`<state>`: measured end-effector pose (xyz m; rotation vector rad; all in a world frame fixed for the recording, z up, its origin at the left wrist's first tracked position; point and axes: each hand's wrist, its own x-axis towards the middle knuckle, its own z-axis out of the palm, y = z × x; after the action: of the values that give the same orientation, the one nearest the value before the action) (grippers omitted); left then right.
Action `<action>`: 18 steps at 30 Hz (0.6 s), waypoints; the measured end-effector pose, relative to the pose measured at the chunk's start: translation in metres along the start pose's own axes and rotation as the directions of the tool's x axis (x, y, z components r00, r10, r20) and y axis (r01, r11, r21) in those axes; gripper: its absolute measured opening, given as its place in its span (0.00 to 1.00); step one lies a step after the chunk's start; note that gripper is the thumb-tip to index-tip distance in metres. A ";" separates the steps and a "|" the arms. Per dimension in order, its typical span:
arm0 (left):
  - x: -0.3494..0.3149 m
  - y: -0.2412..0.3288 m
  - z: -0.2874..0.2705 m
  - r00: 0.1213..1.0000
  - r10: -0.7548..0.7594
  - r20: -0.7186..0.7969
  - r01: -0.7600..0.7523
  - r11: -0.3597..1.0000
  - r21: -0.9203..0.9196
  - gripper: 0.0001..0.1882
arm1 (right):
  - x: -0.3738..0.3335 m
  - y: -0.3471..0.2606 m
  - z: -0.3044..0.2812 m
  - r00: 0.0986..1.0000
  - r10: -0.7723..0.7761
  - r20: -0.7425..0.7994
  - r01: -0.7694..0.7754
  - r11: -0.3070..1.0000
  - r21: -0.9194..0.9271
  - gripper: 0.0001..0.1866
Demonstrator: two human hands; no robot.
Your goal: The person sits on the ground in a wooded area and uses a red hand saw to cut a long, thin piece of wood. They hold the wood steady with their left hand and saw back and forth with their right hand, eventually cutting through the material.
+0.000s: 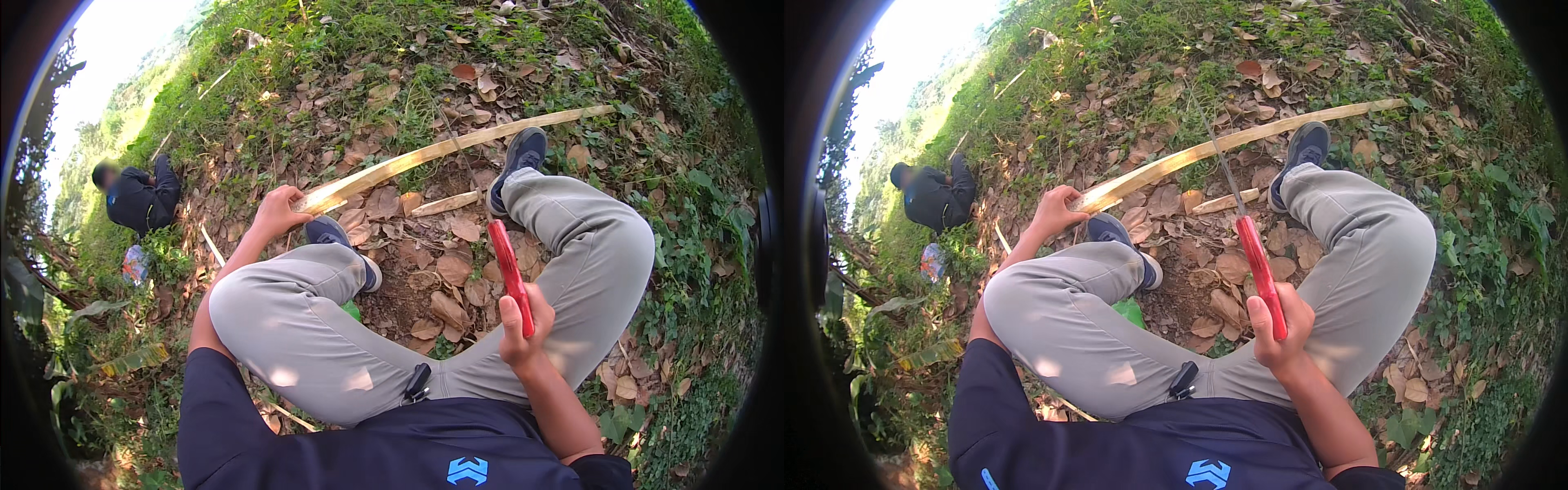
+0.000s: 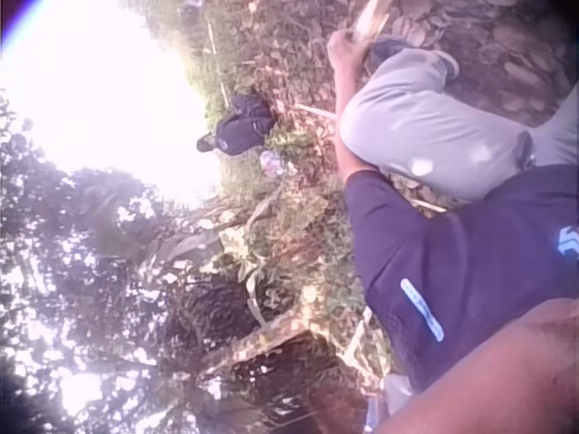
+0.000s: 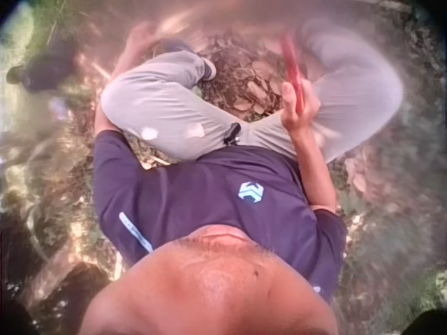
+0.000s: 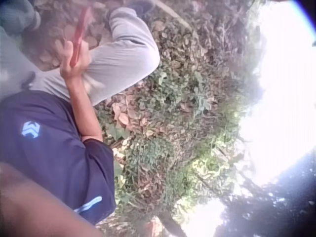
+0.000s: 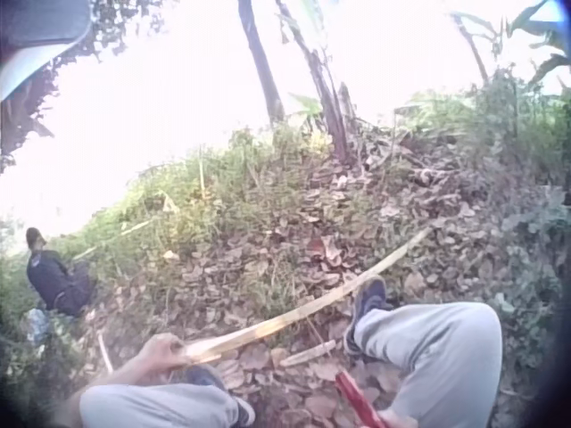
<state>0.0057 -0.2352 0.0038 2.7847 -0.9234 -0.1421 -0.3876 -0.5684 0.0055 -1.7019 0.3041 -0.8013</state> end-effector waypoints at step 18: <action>-0.019 -0.109 0.191 0.987 -0.151 0.050 0.159 0.909 -0.385 0.29 | 0.001 0.023 0.134 0.781 0.559 0.278 -0.580 0.815 -0.009 0.11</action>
<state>0.0244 -0.1693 -0.2059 2.4827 -0.5961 -0.3374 -0.2950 -0.4750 -0.0277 -1.4978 0.5596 -0.1223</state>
